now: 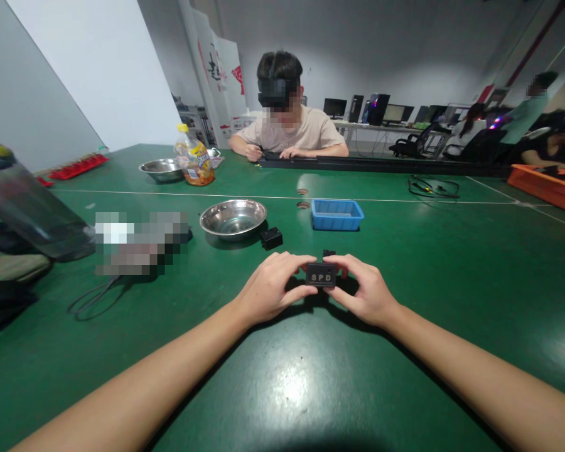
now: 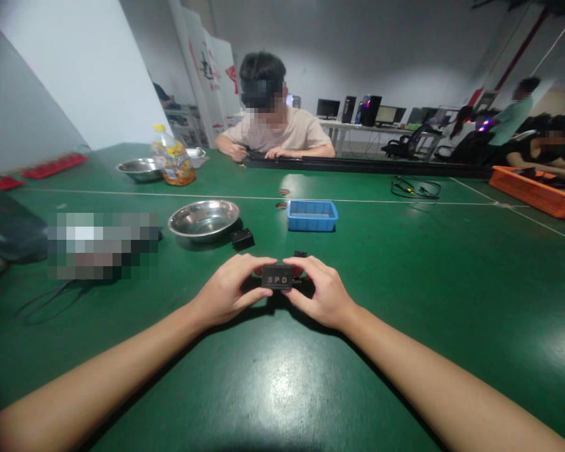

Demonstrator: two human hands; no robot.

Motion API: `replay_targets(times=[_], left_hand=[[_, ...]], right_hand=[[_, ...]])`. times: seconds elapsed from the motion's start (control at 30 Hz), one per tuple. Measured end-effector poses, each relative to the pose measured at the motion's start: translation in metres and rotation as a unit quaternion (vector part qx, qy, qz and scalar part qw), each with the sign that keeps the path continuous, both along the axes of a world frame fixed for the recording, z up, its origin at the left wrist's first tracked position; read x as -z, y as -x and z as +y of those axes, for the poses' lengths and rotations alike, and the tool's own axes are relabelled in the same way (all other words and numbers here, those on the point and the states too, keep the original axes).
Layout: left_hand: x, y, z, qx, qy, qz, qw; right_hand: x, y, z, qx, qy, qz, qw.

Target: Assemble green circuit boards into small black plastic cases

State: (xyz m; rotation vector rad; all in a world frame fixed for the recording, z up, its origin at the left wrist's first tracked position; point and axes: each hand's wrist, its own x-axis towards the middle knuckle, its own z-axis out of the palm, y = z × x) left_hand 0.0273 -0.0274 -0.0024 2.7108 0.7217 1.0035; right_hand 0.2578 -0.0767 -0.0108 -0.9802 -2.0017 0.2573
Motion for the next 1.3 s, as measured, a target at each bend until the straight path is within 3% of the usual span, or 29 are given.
replay_targets(times=[0.17, 0.37, 0.63, 0.9, 0.97, 1.13, 1.3], left_hand=[[-0.004, -0.002, -0.001, 0.007, 0.014, -0.019, 1.0], [-0.006, -0.004, -0.005, 0.03, -0.024, -0.016, 0.999], [-0.001, -0.003, -0.006, 0.029, 0.006, -0.006, 1.0], [-0.005, -0.004, -0.006, 0.052, 0.023, 0.041, 0.998], [-0.006, -0.004, -0.005, 0.037, 0.022, 0.053, 0.998], [-0.004, -0.005, -0.004, -0.028, 0.044, 0.036, 0.998], [-0.001, -0.005, -0.004, -0.033, 0.066, 0.073, 0.995]], right_hand=[[-0.002, 0.0, 0.0, 0.018, -0.021, 0.003, 1.0], [-0.002, 0.001, 0.0, 0.006, -0.086, 0.0, 0.996], [-0.004, 0.004, -0.003, -0.054, -0.091, -0.017, 0.994], [-0.007, 0.008, -0.01, -0.129, -0.098, -0.049, 0.986], [-0.006, 0.007, -0.01, -0.106, -0.111, -0.035, 0.988], [-0.001, 0.002, -0.001, 0.034, -0.078, -0.028, 0.996], [0.007, 0.001, 0.006, 0.035, 0.013, -0.13, 0.991]])
